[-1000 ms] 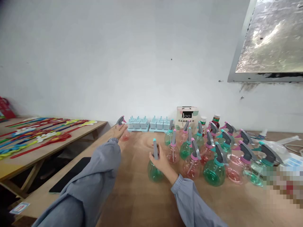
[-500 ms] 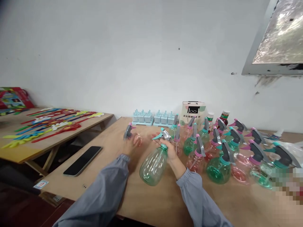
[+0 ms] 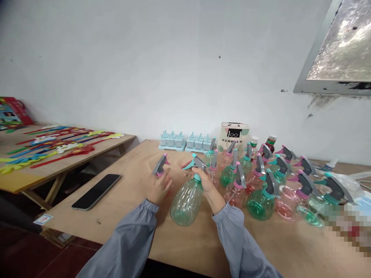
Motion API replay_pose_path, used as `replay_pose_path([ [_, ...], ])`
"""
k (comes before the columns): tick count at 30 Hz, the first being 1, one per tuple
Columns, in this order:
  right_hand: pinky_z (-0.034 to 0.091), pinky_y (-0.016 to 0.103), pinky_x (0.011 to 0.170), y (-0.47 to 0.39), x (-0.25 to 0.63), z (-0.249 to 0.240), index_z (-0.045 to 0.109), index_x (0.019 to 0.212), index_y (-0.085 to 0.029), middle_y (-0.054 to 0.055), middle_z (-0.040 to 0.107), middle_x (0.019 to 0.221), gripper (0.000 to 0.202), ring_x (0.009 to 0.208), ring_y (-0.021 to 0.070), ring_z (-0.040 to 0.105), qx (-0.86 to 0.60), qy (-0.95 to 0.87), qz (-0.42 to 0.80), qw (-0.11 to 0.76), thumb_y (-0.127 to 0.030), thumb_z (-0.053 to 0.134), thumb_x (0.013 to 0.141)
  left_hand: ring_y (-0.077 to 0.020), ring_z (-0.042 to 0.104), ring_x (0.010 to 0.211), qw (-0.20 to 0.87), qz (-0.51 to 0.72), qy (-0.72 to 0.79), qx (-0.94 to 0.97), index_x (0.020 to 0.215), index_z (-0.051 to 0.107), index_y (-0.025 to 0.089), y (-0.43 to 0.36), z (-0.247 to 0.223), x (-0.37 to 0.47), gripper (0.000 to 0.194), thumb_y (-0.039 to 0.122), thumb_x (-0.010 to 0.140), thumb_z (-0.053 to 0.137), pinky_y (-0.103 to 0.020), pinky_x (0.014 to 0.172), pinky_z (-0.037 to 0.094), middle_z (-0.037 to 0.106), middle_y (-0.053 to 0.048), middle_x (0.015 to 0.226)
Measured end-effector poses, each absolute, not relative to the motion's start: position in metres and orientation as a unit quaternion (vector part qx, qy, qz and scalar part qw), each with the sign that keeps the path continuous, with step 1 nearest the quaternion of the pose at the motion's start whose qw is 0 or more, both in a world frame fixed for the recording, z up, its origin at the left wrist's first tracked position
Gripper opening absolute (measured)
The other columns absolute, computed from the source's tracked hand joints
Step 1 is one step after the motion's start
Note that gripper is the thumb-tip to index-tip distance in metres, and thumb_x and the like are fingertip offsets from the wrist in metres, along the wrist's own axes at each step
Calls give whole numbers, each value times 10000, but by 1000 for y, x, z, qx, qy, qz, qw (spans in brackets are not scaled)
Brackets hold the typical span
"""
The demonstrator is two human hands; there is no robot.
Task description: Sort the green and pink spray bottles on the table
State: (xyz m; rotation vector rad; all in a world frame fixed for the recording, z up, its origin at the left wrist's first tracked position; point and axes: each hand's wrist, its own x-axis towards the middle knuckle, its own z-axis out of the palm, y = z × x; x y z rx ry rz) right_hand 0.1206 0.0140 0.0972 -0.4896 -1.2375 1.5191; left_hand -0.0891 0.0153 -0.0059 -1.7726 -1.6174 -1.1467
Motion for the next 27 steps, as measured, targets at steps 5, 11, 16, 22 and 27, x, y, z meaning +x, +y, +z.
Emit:
replay_pose_path([
  [5, 588, 371, 776, 9, 119, 101, 714, 910, -242, 48, 765, 834, 302, 989, 279, 724, -177, -531, 634, 533, -425, 730, 672, -183, 576, 781, 262, -473, -552, -635, 1133, 743, 204, 18, -14, -90, 317, 336, 937, 531, -310, 727, 505, 583, -116, 967],
  [11, 585, 376, 773, 10, 118, 100, 711, 921, -226, 61, 769, 862, 313, 1001, 286, 722, -183, -545, 623, 531, -431, 708, 684, -184, 566, 791, 269, -485, -542, -631, 1022, 771, 195, 16, -10, -85, 287, 314, 941, 523, -295, 715, 485, 566, -101, 920],
  [16, 564, 356, 744, 12, 116, 97, 697, 869, -232, 54, 755, 823, 263, 939, 264, 719, -187, -550, 617, 530, -403, 693, 669, -199, 576, 827, 260, -486, -550, -627, 1044, 765, 190, 15, -8, -83, 302, 318, 943, 511, -305, 733, 482, 560, -108, 946],
  [22, 532, 347, 725, 13, 114, 96, 660, 726, -243, 31, 701, 691, 132, 851, 240, 685, -188, -557, 613, 527, -333, 651, 629, -195, 570, 803, 250, -485, -547, -636, 1037, 762, 188, 15, -6, -84, 294, 317, 937, 517, -301, 726, 475, 561, -108, 924],
  [27, 506, 339, 698, 15, 115, 94, 625, 670, -248, 20, 664, 650, 103, 781, 227, 656, -210, -553, 598, 541, -314, 623, 591, -193, 556, 775, 267, -484, -542, -633, 1033, 757, 192, 16, -7, -84, 287, 313, 933, 517, -295, 702, 458, 550, -85, 865],
])
